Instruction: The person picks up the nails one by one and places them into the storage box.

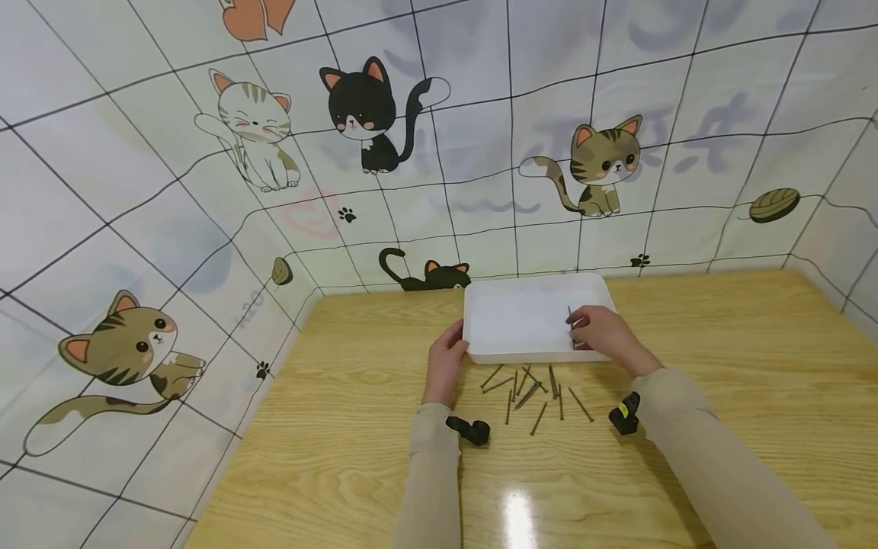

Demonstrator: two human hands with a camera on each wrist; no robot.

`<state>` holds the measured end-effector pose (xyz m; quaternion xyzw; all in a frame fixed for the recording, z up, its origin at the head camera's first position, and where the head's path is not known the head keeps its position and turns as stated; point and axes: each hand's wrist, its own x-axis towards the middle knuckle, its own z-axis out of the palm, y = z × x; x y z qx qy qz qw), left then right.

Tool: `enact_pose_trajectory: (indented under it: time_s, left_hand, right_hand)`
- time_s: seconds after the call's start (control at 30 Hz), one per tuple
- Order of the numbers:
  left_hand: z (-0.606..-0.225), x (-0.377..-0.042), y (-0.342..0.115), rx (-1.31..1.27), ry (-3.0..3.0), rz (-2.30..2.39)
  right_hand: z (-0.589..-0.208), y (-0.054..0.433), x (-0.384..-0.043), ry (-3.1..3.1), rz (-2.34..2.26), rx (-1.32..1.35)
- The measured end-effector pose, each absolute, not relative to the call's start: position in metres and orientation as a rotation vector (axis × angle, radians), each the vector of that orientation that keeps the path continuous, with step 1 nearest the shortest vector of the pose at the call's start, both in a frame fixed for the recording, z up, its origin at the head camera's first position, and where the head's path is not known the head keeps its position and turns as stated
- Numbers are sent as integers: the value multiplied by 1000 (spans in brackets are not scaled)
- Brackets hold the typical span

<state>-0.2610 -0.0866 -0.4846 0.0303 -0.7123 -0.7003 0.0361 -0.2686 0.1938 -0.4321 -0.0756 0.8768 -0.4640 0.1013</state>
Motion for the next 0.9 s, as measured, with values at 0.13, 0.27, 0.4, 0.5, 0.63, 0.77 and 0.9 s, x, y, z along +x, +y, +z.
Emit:
enact_pose_trajectory:
  time_s: [0.13,0.27,0.4,0.5,0.63,0.77,0.9]
  left_hand:
    - [-485,-261,-87,75,-2178,-2151]
    - [-484,-261,-88,83,-2180,-2162]
    - [-482,-259,-89,91,-2183,-2187]
    - [-477,-258,-88,83,-2175,-2217]
    - [-466,-251,-86,53,-2184,-2227]
    - [-465,-251,-85,54,-2204,-2195]
    - [-480,-258,-87,65,-2196,-2170]
  right_hand:
    - [-431,190,-271,2638,-1282,-190]
    - [-430,186,-273,2671,-1200,-155]
    - [-431,185,-275,2689,-1159,-127]
    - [-431,185,-274,2704,-1138,-116]
    - [-430,185,-273,2736,-1089,-123]
    - [-430,185,-273,2748,-1060,-109]
    - [-430,183,-273,2760,-1038,-99]
